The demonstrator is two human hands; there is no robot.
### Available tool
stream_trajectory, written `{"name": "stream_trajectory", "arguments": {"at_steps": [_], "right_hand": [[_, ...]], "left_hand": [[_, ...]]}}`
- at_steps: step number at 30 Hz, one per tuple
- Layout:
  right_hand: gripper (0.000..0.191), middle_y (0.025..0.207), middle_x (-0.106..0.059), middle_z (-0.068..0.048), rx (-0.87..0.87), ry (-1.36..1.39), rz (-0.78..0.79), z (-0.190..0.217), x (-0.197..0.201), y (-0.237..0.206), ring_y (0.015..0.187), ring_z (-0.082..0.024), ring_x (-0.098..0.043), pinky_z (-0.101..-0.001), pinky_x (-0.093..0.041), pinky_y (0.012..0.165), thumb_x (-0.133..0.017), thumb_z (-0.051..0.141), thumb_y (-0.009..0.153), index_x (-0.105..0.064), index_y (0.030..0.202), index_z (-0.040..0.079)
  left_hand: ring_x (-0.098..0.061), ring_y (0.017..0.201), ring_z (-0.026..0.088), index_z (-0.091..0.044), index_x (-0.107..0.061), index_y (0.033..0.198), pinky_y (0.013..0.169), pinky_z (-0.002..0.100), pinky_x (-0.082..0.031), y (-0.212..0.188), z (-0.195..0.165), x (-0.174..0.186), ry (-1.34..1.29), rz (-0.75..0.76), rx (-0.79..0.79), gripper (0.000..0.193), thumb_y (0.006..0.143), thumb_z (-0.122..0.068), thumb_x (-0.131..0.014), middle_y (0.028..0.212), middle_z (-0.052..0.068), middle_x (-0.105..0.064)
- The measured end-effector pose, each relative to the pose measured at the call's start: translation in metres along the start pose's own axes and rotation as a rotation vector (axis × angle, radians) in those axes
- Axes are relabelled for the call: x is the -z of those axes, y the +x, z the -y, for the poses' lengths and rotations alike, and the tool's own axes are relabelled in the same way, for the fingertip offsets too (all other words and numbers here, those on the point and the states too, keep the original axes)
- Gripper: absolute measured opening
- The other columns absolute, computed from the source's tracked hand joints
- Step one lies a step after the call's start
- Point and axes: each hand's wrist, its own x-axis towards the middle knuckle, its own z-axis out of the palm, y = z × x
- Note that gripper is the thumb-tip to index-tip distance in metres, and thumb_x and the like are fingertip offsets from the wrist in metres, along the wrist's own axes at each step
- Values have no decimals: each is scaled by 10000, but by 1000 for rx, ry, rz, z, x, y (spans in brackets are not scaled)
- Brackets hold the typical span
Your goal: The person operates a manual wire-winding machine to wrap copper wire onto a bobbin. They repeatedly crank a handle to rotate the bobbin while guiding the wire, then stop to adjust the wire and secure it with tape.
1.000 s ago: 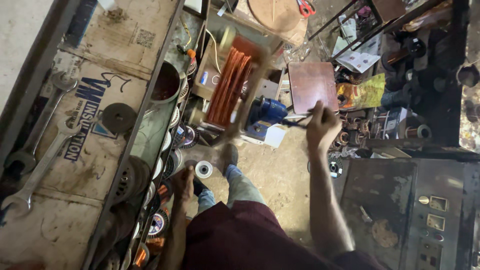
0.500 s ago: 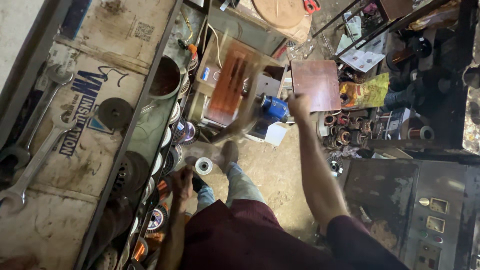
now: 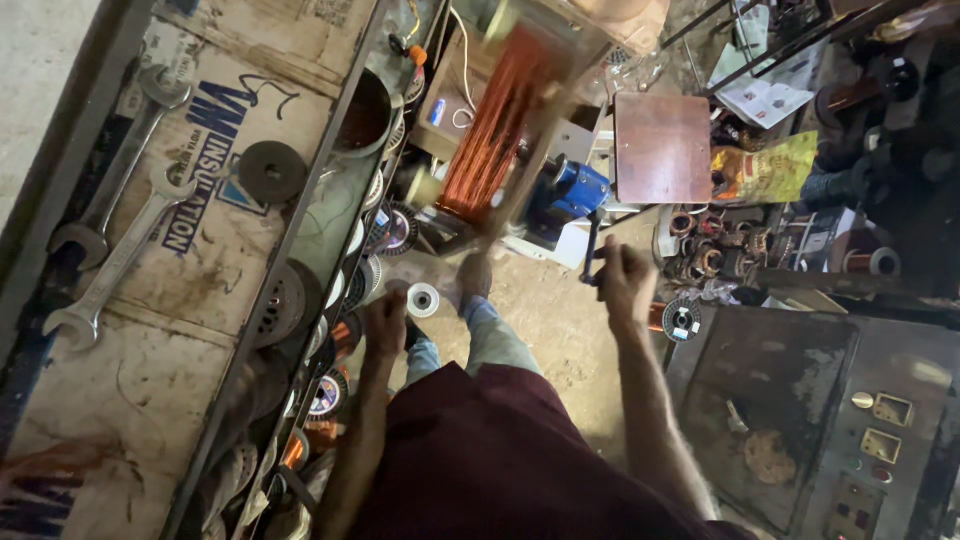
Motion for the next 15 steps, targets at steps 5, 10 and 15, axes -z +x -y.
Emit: {"name": "stream_trajectory", "arguments": {"at_steps": [5,10,15], "right_hand": [[408,587,-544,0,149,-29,-128,45,19,16,463,-64,-461,-274,-305,435,-633,344,1092,-736,881,11],[199,834,-734,-74,687,-386,-428,88,18,41,691,-142,-696,-297,-526,626,-686,196,1120,-721,1030,22],[310,1178,-734,-181,865,-500,43,117,-15,36,1091,-317,-700,-424,-552,973,-745,114,936,-676,1213,-7]], "left_hand": [[-473,663,95,19,-638,832,585,366,-395,2,0,-1,-66,25,-22,516,1041,-445,-552,635,52,-503],[-452,651,98,17,-621,817,576,371,-370,0,-2,2,-53,56,-32,516,1041,-442,-548,629,49,-482],[-435,612,101,14,-616,793,549,380,-353,-2,-3,5,-29,24,-40,512,1027,-436,-550,588,49,-448]]}}
